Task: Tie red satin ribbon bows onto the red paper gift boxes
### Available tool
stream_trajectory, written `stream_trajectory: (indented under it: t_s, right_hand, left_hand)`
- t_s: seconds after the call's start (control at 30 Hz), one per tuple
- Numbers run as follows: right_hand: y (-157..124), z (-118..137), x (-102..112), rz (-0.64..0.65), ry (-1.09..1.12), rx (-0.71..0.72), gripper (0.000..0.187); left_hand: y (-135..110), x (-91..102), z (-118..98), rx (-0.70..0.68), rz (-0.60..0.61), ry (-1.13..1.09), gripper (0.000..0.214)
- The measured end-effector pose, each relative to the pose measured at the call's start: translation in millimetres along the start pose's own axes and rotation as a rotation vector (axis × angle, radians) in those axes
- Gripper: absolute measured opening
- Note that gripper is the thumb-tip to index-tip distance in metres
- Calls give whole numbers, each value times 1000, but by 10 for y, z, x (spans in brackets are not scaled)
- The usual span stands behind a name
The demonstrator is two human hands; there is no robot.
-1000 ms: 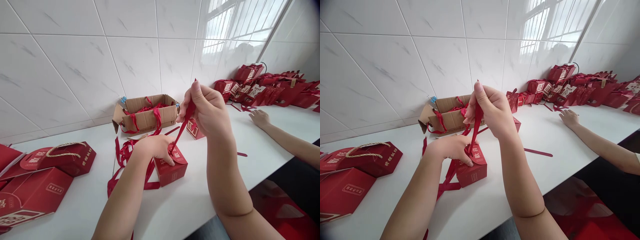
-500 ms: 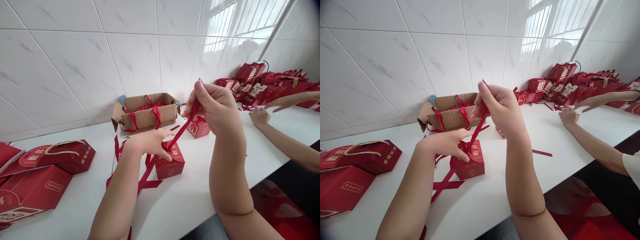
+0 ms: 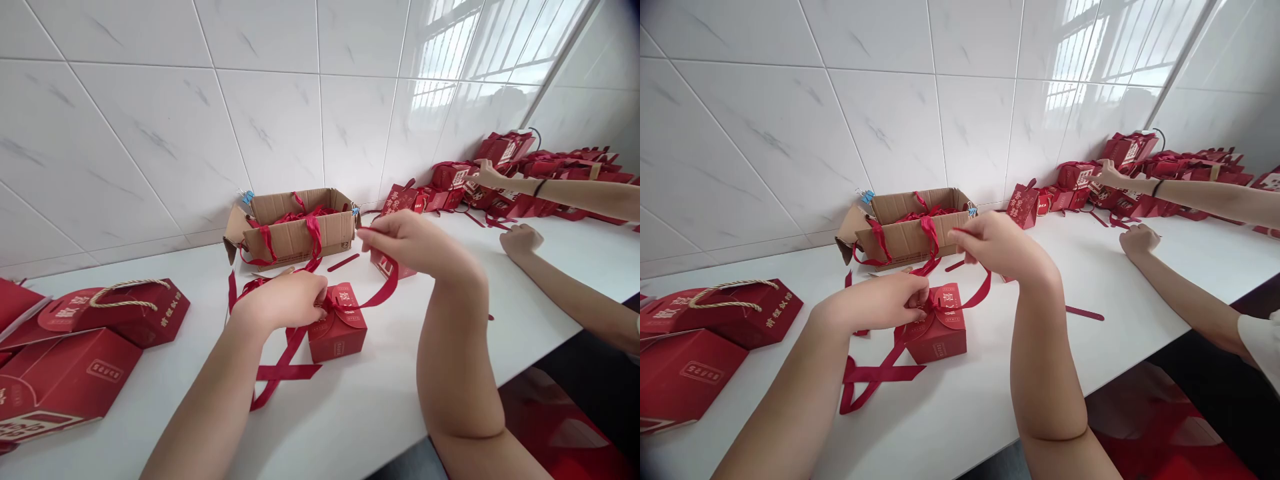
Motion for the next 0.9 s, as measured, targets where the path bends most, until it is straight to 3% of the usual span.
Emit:
stream_trajectory:
  t_s: [0.13,0.2,0.37,0.63,0.9]
  right_hand:
    - [142,-20,-166,443,-59,70,26]
    - [244,-31,-271,552,-103,111,25]
    - [389,-81,-371,588,-246,154,32]
    - [458,-106,-471,693,-286,107,16]
    - [562,-135,-547,737,-290,104,30]
  left_hand:
    - [0,-6,-18,-23,-13,4,9]
    - [-6,0,-47,-29,-14,0,8]
    - [33,-9,-89,-6,-34,2,8]
    - [67,-27,-122,-34,-100,19,22]
    - [27,-20,-172,-57,-144,14,18]
Point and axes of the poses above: each hand's wrist, its own y-axis towards the middle knuckle, its own x-axis out of the back of the hand, z = x × y, the point moved 1 cm from there along y, towards the middle knuckle, and after that the axes turned 5 degrees about z, right-handed, at the moved point
